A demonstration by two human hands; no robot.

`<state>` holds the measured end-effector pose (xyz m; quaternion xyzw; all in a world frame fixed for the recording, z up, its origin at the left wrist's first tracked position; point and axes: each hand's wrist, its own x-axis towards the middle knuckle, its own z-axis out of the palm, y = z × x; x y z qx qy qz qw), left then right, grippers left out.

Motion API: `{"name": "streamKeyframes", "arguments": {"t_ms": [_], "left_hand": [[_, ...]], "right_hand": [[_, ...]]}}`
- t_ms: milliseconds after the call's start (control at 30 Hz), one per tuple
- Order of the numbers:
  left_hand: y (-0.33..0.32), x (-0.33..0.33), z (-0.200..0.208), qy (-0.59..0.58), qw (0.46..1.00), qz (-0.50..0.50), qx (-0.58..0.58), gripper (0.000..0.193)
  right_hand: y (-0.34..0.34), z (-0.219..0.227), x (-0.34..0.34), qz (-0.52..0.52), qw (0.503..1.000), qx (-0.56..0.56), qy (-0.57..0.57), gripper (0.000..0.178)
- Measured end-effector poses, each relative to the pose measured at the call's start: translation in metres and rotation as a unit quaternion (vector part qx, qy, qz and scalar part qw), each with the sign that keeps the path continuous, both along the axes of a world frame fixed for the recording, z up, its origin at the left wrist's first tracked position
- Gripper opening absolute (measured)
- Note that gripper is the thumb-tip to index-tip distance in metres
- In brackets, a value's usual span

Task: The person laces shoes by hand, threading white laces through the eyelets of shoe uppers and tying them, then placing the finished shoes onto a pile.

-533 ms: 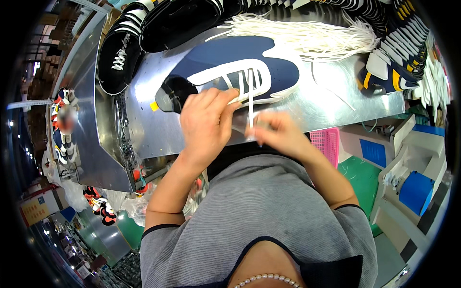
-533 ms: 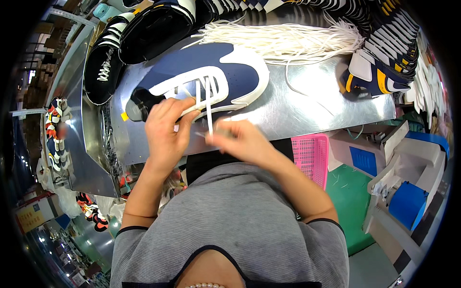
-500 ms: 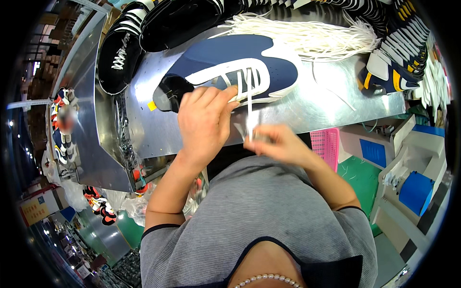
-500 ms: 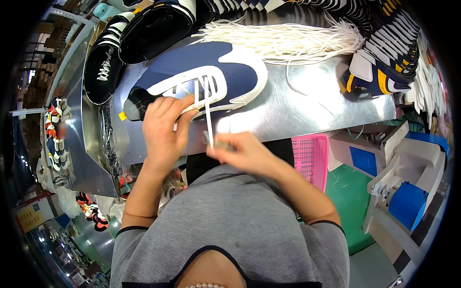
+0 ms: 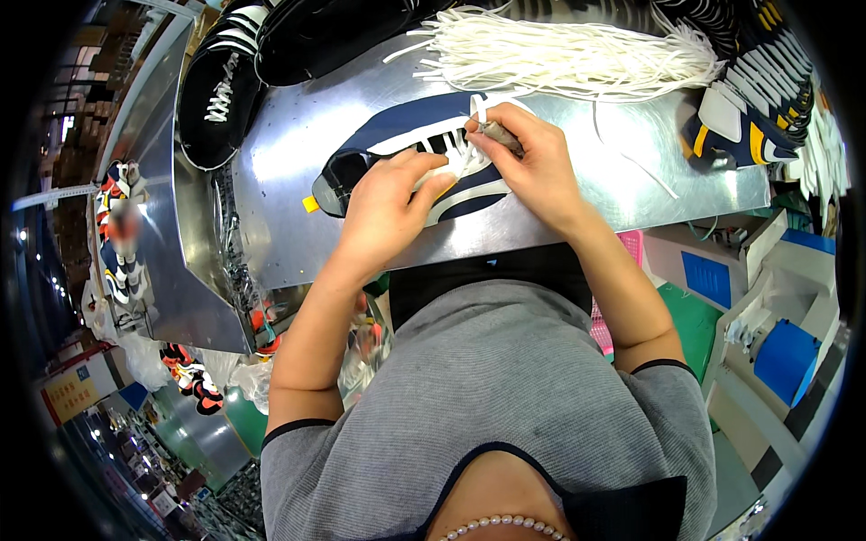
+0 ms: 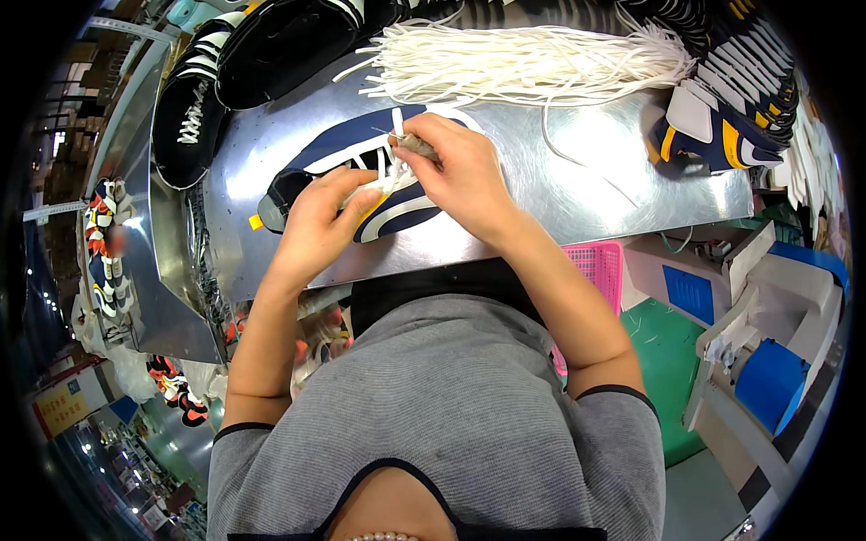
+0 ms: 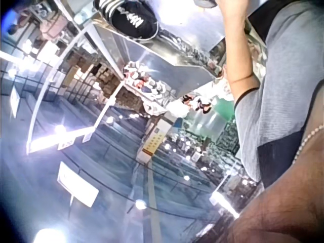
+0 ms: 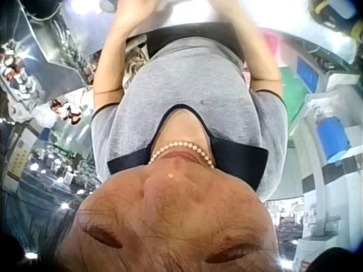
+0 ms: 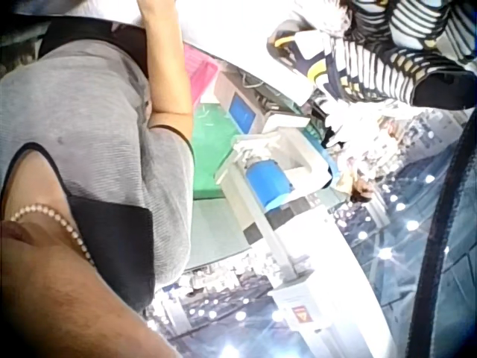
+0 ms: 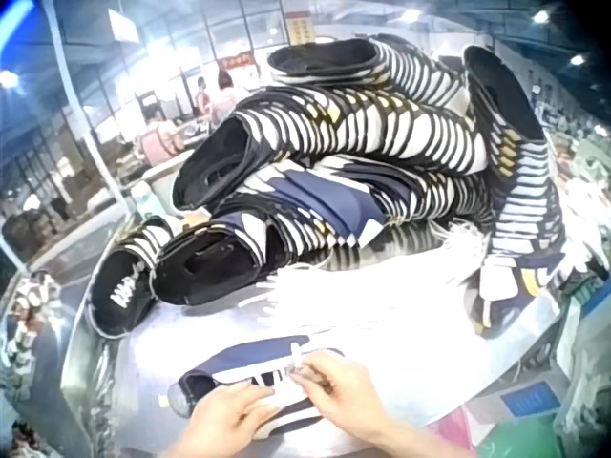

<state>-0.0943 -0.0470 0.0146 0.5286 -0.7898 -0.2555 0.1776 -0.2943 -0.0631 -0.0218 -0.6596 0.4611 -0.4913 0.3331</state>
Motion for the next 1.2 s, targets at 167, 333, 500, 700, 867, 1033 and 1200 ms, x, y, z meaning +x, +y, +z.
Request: {"name": "streamKeyframes", "arguments": {"t_ms": [167,333,500,700,867,1033,1200], "left_hand": [[-0.001,-0.009,-0.001,-0.007,0.998,0.059,0.026,0.030],[-0.001,-0.014,-0.005,-0.059,0.995,0.046,-0.064,0.028],[-0.001,-0.014,-0.010,-0.084,0.989,0.029,-0.119,0.026],[-0.002,-0.013,-0.013,-0.046,0.991,0.021,-0.125,0.023],[-0.002,-0.010,-0.017,0.019,0.994,-0.002,-0.110,0.021],[0.008,-0.014,-0.014,0.043,0.987,-0.078,-0.134,0.021],[0.017,-0.007,-0.015,-0.008,0.977,-0.054,-0.205,0.018]], "right_hand": [[-0.010,-0.007,0.000,0.030,0.999,-0.017,0.027,0.013],[-0.004,-0.007,-0.001,-0.023,0.999,0.043,-0.006,0.025],[0.037,0.003,-0.018,0.020,0.984,0.174,0.005,0.022],[0.053,-0.004,-0.013,0.023,0.978,0.205,0.021,0.015],[0.051,-0.007,-0.010,0.023,0.975,0.214,0.051,0.017],[0.046,-0.012,0.021,-0.044,0.974,0.188,0.119,0.023],[0.053,-0.009,0.002,0.009,0.982,0.161,0.102,0.023]]}}
